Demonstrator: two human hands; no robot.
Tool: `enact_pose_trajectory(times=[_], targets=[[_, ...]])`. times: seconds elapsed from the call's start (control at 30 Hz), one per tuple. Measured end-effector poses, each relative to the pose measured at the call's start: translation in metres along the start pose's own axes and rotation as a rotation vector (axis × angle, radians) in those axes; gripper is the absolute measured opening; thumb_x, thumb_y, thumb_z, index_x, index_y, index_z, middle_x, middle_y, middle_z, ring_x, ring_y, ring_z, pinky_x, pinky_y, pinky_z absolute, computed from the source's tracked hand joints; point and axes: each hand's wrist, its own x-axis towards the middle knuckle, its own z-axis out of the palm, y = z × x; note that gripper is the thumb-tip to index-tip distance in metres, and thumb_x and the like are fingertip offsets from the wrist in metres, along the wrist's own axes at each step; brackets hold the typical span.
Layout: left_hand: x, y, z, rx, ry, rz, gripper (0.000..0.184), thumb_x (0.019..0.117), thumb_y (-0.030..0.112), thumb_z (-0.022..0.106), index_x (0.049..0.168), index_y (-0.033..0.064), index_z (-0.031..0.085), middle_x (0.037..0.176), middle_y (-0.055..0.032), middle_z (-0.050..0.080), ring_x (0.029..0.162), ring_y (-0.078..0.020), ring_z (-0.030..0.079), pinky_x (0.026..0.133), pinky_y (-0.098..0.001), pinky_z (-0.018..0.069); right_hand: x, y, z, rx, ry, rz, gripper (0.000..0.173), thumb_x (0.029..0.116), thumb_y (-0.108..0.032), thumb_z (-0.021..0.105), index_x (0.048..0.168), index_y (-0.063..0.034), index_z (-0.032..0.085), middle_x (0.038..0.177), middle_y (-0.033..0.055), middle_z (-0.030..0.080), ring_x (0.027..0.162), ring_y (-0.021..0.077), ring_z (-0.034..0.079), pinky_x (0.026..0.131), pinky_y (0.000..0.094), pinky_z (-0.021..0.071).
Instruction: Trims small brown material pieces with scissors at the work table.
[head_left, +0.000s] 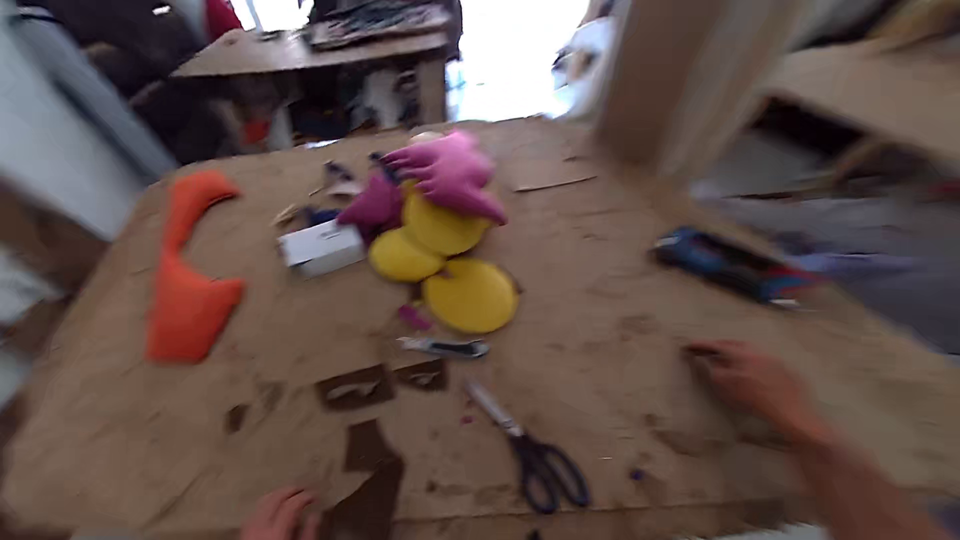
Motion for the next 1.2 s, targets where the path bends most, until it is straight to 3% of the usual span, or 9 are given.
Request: enact_pose_trajectory(times=[0.1,0.23,0.37,0.5,0.63,0.77,0.83,1.0,1.2], targets=[[0.013,0.019,0.025,-0.021,-0.072,0.109,0.025,0.0966,0.022,0.064,0.114,0.0107,0.076,0.123,-0.0103,0.072,0.12,-0.0295,0.066,0.103,-0.0503,0.0533,-0.017,-0.034,-0.008,0.059,0.114,-0.029,0.025,0.1046,-0.012,0.057,0.123,-0.002,0.07,0.122,0.0314,0.064,0.103,0.0513,0.065,0.088,0.0722,0.0488],[0.018,0.039,0.05,0.006,-0.159,0.228,0.039,0.094,0.025,0.068,0.132,0.0162,0.068,0.137,-0.0105,0.065,0.129,-0.0307,0.061,0.103,-0.0524,0.0522,-0.09,-0.17,0.001,0.305,0.171,-0.173,0.036,0.102,-0.021,0.057,0.128,0.0007,0.067,0.117,0.0252,0.068,0.092,0.0351,0.071,0.079,0.0546,0.0595],[0.018,0.036,0.06,-0.07,-0.208,0.424,0.029,0.0915,0.005,0.066,0.116,0.0188,0.074,0.116,-0.0082,0.071,0.111,-0.0297,0.067,0.088,-0.0452,0.0594,-0.152,-0.32,0.061,0.504,0.038,-0.391,0.026,0.098,-0.021,0.062,0.116,-0.0076,0.076,0.112,0.0106,0.072,0.092,0.0159,0.072,0.076,0.0339,0.0642],[0.018,0.023,0.06,-0.196,-0.169,0.507,0.022,0.0929,0.001,0.064,0.107,0.0149,0.075,0.107,-0.008,0.071,0.1,-0.026,0.069,0.084,-0.0374,0.0605,-0.195,-0.417,0.118,0.472,-0.097,-0.488,0.025,0.0951,-0.02,0.069,0.118,-0.0123,0.076,0.112,0.0077,0.072,0.089,0.0151,0.073,0.073,0.0326,0.0644],[0.022,0.012,0.067,-0.134,-0.055,0.59,0.012,0.0978,0.018,0.062,0.1,0.0187,0.074,0.102,-0.0031,0.071,0.096,-0.0215,0.068,0.076,-0.036,0.0578,-0.208,-0.44,0.154,0.293,-0.082,-0.488,0.022,0.0926,-0.025,0.069,0.111,-0.0164,0.077,0.108,0.005,0.074,0.092,0.0188,0.073,0.073,0.0369,0.0623],[0.024,0.001,0.06,-0.245,-0.187,0.67,0.017,0.1031,0.03,0.06,0.108,0.0207,0.074,0.116,-0.001,0.071,0.108,-0.0211,0.067,0.085,-0.0375,0.057,-0.199,-0.435,0.174,0.206,-0.094,-0.421,0.023,0.0922,-0.029,0.07,0.111,-0.0189,0.078,0.105,0.0054,0.073,0.095,0.0229,0.071,0.077,0.0405,0.0606],[0.027,-0.005,0.05,-0.355,-0.179,0.588,0.02,0.1039,0.03,0.058,0.108,0.0182,0.075,0.122,-0.0033,0.071,0.111,-0.0194,0.068,0.092,-0.0377,0.0573,-0.197,-0.436,0.175,0.212,-0.109,-0.405,0.023,0.0918,-0.028,0.07,0.111,-0.0196,0.079,0.106,0.0056,0.073,0.097,0.0235,0.071,0.079,0.0412,0.0605],[0.054,-0.023,0.041,-0.337,0.015,0.29,0.025,0.1023,0.028,0.055,0.103,0.0158,0.077,0.11,-0.0031,0.073,0.105,-0.0161,0.069,0.09,-0.0354,0.0584,-0.196,-0.436,0.173,0.228,-0.114,-0.373,0.022,0.0896,-0.024,0.071,0.109,-0.0184,0.078,0.106,0.0058,0.072,0.096,0.0227,0.07,0.079,0.0408,0.0604],[0.091,-0.033,0.05,-0.283,0.009,0.286,0.022,0.1003,0.026,0.057,0.105,0.0154,0.076,0.113,-0.0031,0.073,0.106,-0.0175,0.069,0.091,-0.0361,0.0578,-0.197,-0.435,0.161,0.261,-0.176,-0.318,0.036,0.0875,-0.027,0.074,0.122,-0.0165,0.074,0.118,0.0083,0.07,0.103,0.0236,0.069,0.084,0.0427,0.0599]])
